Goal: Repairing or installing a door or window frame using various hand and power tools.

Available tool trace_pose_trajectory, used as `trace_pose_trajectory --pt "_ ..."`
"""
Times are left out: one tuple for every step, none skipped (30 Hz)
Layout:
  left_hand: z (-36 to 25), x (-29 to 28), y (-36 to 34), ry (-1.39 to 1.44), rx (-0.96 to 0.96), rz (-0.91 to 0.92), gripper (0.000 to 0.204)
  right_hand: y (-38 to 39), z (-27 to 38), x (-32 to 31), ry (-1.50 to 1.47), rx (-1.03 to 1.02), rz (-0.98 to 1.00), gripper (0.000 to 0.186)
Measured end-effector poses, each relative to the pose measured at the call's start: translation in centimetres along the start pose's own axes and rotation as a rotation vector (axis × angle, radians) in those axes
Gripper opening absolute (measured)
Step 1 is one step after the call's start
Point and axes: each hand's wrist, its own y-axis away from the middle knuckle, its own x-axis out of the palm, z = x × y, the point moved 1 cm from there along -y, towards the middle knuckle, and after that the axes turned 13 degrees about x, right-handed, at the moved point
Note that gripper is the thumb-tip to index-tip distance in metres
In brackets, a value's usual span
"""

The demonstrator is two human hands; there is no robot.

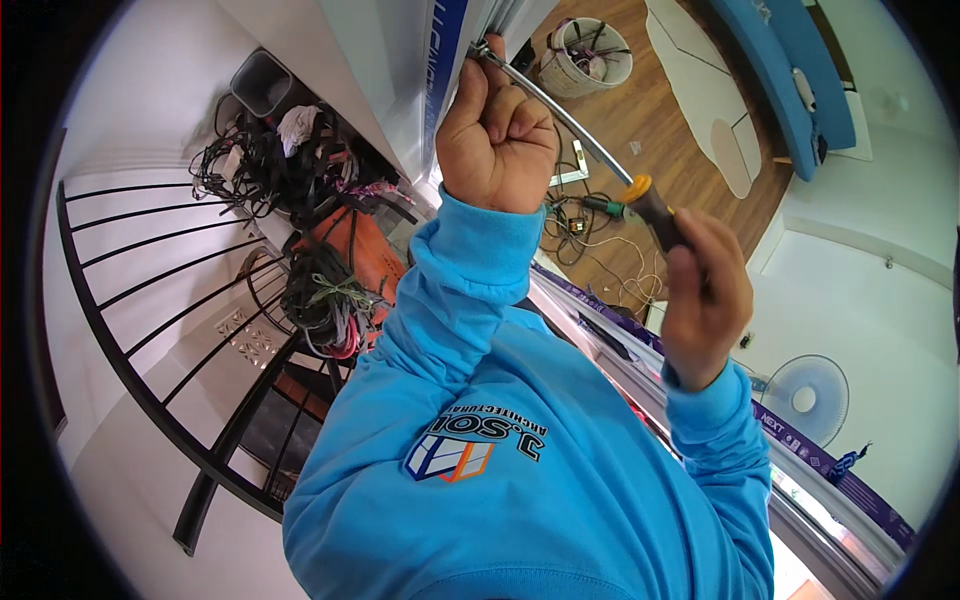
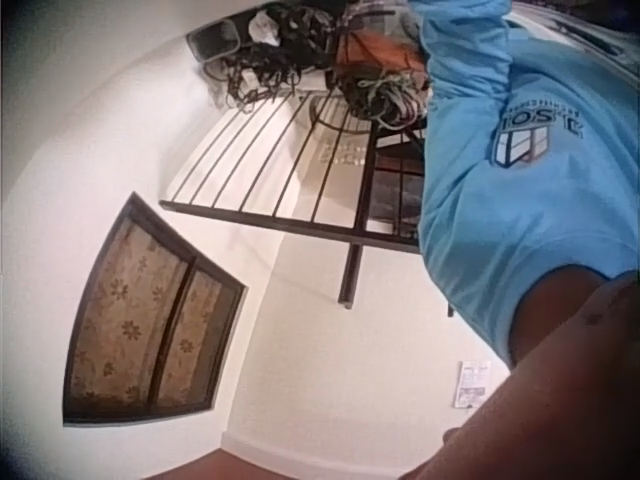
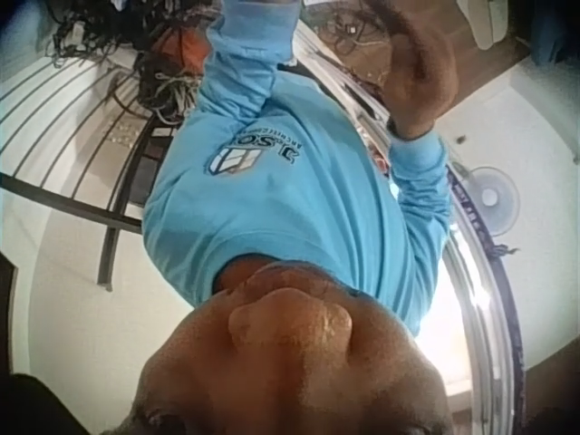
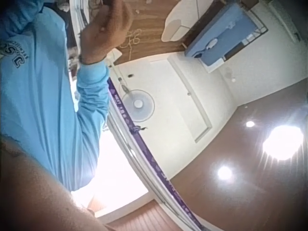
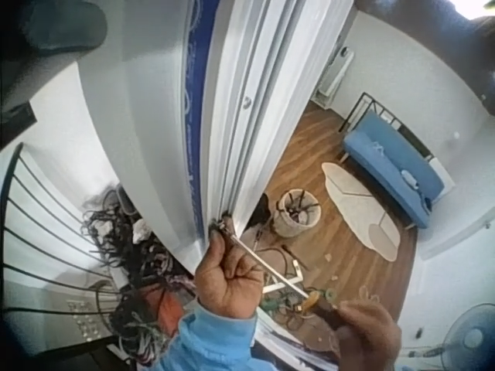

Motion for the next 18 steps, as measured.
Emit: trace_pose_trajectory --pt "0.1 0.1 0.0 0.03 -0.019 -0.018 0.018 0.0 0.0 -0.1 -0.011 0.113 -0.013 0.028" --pt "0.1 0.1 0.0 0.059 -0.038 -0.037 0.018 0.0 -0.1 -0.1 -0.013 0.115 -0.012 0.028" --pt "0.1 0.1 -0.1 0.057 -0.041 -0.035 0.018 0.0 -0.4 -0.1 -0.074 0.097 0.011 0.028" --pt "0.0 0.1 -0.1 0.045 -0.033 -0.029 0.018 -0.1 -0.7 -0.1 -0.135 0.08 0.035 0.028" --pt "-0.1 0.0 -0.1 0.033 -0.024 -0.024 0.018 -0.1 -1.2 -0.1 -0.197 0.063 0.059 0.028" --pt "-0.1 0.0 -0.1 0.03 -0.026 -0.02 0.018 -0.2 -1.5 0.0 -0.259 0.042 0.083 0.029" --pt "-0.1 -0.1 -0.1 0.055 -0.037 -0.02 0.018 -0.3 -1.7 0.1 -0.322 0.021 0.108 0.03" --pt "-0.1 -0.1 0.0 0.08 -0.047 -0.021 0.018 -0.3 -1.8 0.1 -0.384 0.0 0.133 0.03" --pt "-0.1 -0.2 -0.1 0.074 -0.049 -0.019 0.018 -0.1 -1.0 0.1 0.006 -0.381 -0.016 0.022" --pt "0.0 -0.3 -0.1 0.07 -0.042 -0.016 0.018 -0.1 -1.0 0.2 0.0 -0.38 -0.019 0.022" --pt "0.0 -0.3 -0.2 0.066 -0.036 -0.013 0.017 -0.2 -1.1 0.2 0.011 -0.298 -0.007 0.022" --pt "0.1 -0.2 -0.1 0.065 -0.037 -0.012 0.017 -0.2 -1.2 0.1 0.026 -0.214 0.008 0.023" --pt "0.1 -0.2 -0.1 0.059 -0.035 -0.033 0.017 -0.3 -1.3 0.0 0.042 -0.131 0.022 0.023" --pt "0.2 -0.1 -0.1 0.054 -0.033 -0.054 0.016 -0.5 -1.2 -0.2 0.042 -0.132 0.02 0.023" --pt "0.1 -0.3 -0.1 0.053 -0.038 -0.059 0.016 -0.4 -1.1 -0.2 -0.111 -0.03 0.09 0.025" --pt "0.0 -0.4 -0.3 0.065 -0.043 -0.012 0.016 -0.5 -0.8 -0.2 -0.263 0.071 0.159 0.028" --pt "-0.1 -0.5 -0.4 0.078 -0.048 0.036 0.016 -0.6 -0.5 -0.2 -0.417 0.171 0.227 0.03" --pt "-0.2 -0.5 -0.4 0.079 -0.051 0.035 0.016 -0.8 -0.2 -0.1 -0.57 0.268 0.295 0.033"
